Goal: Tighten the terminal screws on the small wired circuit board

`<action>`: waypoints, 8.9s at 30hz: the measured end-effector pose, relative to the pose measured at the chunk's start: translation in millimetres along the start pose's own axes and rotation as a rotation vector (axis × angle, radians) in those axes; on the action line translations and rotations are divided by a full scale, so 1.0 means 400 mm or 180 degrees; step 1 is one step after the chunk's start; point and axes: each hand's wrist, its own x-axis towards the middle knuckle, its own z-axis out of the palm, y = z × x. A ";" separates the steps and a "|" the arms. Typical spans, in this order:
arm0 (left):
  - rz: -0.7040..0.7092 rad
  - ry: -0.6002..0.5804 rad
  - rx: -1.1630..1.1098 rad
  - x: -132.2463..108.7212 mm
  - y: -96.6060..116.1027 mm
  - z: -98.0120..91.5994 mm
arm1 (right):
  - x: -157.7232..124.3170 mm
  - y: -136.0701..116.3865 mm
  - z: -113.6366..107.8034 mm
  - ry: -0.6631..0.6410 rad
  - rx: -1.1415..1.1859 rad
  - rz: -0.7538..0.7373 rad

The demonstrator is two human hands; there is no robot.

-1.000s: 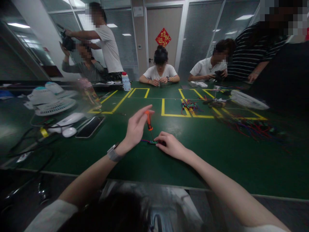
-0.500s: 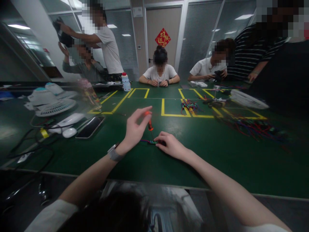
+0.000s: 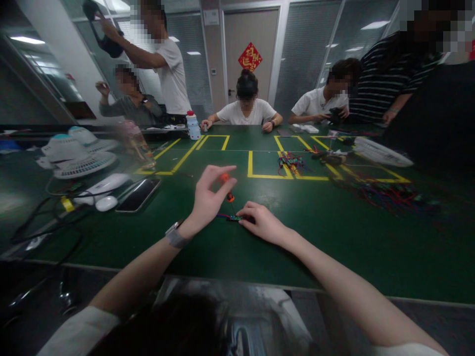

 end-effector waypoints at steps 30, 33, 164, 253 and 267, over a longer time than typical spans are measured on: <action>-0.0268 -0.0173 -0.0540 0.000 -0.008 0.007 | 0.000 -0.002 -0.002 -0.0017 0.0007 0.0024; -0.0159 0.0004 -0.0196 0.001 -0.006 0.005 | 0.001 0.000 -0.001 -0.0025 0.0008 0.0016; -0.0255 -0.0134 -0.0617 0.001 0.000 0.004 | -0.001 -0.002 -0.003 -0.0032 -0.0004 0.0008; -0.0158 -0.0267 -0.0667 -0.001 0.006 0.004 | 0.000 -0.005 -0.004 -0.0034 -0.0055 0.0001; -0.0010 -0.0249 -0.0261 0.000 0.003 0.005 | -0.002 -0.003 -0.003 -0.0022 -0.0067 -0.0011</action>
